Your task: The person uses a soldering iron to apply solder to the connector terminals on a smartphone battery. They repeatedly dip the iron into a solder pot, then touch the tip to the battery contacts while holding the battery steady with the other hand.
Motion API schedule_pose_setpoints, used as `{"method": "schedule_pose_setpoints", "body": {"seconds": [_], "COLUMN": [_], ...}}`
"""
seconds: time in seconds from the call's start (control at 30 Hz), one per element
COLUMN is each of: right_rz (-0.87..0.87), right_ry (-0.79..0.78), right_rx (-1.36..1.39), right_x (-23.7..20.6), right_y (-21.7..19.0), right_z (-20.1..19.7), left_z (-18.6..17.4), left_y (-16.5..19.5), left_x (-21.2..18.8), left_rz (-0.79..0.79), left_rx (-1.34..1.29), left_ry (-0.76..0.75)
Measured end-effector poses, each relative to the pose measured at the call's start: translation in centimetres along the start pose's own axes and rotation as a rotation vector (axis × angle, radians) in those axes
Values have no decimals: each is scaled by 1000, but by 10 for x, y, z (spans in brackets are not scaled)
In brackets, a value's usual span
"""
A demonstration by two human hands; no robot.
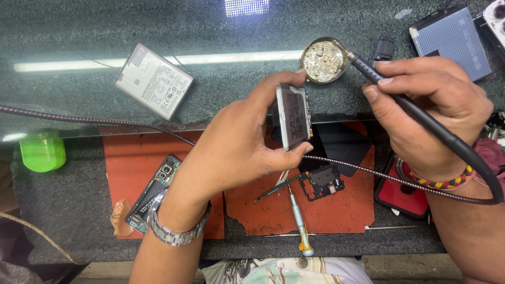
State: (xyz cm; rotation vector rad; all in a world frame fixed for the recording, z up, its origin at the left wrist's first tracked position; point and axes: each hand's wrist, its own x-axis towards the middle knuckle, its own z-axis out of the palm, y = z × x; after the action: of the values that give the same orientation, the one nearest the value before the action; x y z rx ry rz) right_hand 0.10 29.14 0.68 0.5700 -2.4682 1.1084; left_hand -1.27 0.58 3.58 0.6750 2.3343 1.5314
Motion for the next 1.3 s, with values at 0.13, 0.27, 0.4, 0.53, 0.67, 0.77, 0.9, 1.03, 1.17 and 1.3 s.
{"method": "schedule_pose_setpoints", "body": {"seconds": [0.13,0.27,0.4,0.53,0.67,0.77,0.9,1.03,1.17,1.3], "right_rz": [13,-62,-55,-45,-54,-30,-35,-41,9,73], "right_ry": [-9,-23,-29,-31,-42,-35,-13,-29,-32,-35], "right_rx": [15,-40,-39,-21,-15,22,0,-1,16,67], "right_x": [2,5,6,6,4,2,2,5,9,10], "right_y": [-1,-5,-8,-8,-7,-5,-5,-9,-14,-15], "right_z": [-1,1,2,2,1,1,2,2,2,2], "left_z": [0,0,0,0,0,0,-1,-1,-1,-1], "left_y": [0,-1,0,-1,0,2,3,2,1,1], "left_x": [0,1,0,0,0,1,1,1,1,1], "left_rz": [-26,-22,-23,-31,-36,-32,-63,-36,-24,-48], "left_rx": [-4,4,4,0,-7,12,0,7,2,-23], "left_ry": [-7,-16,-13,-18,-20,-12,-26,-18,-16,-33]}}
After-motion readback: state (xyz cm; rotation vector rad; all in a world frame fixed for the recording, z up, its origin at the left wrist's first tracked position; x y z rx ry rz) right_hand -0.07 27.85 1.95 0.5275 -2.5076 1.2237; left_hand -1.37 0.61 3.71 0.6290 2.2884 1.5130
